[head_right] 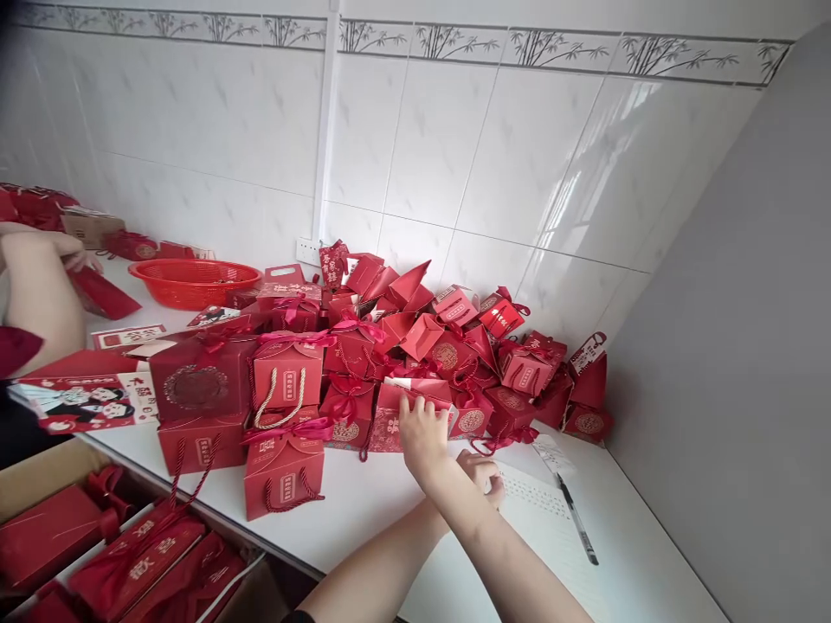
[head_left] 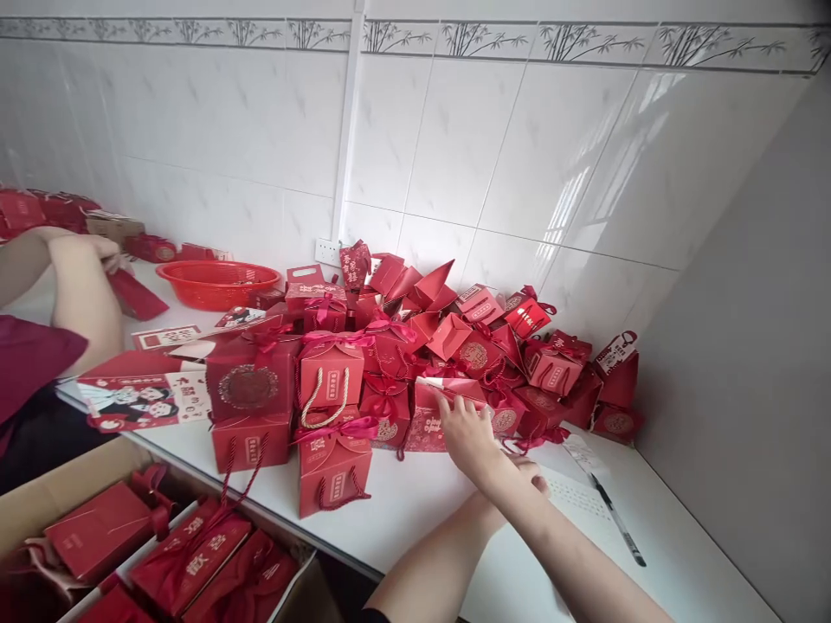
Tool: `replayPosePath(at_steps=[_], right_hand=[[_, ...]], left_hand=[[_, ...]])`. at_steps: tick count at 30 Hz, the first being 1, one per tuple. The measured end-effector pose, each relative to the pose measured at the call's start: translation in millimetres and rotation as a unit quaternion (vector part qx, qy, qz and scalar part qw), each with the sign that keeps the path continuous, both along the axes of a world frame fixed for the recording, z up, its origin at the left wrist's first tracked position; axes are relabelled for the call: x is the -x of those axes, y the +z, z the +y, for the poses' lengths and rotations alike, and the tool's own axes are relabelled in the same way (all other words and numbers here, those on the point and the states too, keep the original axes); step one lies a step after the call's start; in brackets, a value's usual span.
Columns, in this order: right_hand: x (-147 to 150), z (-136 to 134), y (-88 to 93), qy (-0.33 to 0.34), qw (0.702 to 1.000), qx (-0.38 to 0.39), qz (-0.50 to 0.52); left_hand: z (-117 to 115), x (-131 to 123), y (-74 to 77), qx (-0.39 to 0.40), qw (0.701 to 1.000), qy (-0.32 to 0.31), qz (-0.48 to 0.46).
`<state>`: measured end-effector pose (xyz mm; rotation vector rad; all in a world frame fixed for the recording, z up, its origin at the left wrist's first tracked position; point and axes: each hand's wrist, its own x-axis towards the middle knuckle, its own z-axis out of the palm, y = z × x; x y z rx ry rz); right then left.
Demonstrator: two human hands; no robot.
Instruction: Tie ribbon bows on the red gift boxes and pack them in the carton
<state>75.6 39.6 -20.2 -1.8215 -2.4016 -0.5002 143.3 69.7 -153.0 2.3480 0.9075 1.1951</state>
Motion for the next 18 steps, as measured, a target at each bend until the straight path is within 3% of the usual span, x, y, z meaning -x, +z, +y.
replayPosePath(at_steps=[2, 6, 11, 18], right_hand=[[6, -12, 6.4, 0.026, 0.999, 0.009, 0.017], [37, -42, 20.6, 0.162, 0.978, 0.06, 0.115], [80, -55, 23.3, 0.117, 0.977, 0.064, 0.164], [119, -22, 33.9, 0.099, 0.967, -0.004, 0.233]], left_hand=[[-1, 0, 4.5, 0.005, 1.0, 0.005, 0.009], [-8, 6, 15.3, 0.014, 1.0, 0.013, 0.006], [-16, 11, 22.8, 0.016, 0.999, 0.023, 0.02], [-20, 13, 26.3, 0.01, 0.999, 0.033, 0.03]])
